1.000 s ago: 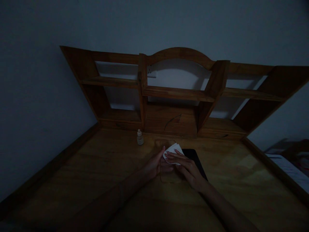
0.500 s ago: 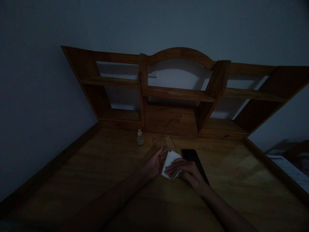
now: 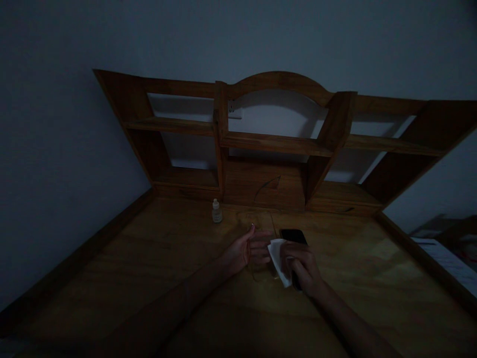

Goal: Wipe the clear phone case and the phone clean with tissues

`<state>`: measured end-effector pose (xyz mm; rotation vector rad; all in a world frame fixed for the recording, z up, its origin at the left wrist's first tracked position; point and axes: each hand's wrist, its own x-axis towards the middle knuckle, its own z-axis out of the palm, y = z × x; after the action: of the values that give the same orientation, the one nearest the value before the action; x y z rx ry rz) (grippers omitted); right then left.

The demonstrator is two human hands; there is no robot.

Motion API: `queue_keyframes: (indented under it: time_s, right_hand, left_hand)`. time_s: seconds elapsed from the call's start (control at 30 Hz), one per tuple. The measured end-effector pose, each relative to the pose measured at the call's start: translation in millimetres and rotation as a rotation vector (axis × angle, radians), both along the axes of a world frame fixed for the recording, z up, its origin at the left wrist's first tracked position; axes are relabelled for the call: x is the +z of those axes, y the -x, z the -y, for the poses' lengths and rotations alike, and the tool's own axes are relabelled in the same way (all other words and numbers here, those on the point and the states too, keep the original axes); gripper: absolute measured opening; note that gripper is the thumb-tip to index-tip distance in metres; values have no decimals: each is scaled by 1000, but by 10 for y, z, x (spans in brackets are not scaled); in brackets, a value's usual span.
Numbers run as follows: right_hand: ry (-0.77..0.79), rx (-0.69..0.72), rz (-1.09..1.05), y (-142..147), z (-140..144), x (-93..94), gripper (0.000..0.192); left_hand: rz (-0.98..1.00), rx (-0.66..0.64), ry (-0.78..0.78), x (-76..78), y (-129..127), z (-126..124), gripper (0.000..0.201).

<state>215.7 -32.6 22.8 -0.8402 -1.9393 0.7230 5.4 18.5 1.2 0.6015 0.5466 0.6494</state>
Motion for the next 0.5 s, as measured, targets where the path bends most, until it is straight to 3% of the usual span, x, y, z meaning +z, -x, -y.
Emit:
queue_keyframes:
  time_s: [0.13, 0.3, 0.5]
  right_hand:
    - [37, -168, -60, -57, -64, -124, 37]
    - [143, -390, -246, -96, -118, -253, 36]
    - [303, -557, -526, -145, -229, -290, 36]
  left_hand:
    - [-50, -34, 13, 10, -1, 39, 54]
    - [-42, 4, -97, 65, -15, 130, 25]
    - [-70, 71, -127, 75, -8, 141, 30]
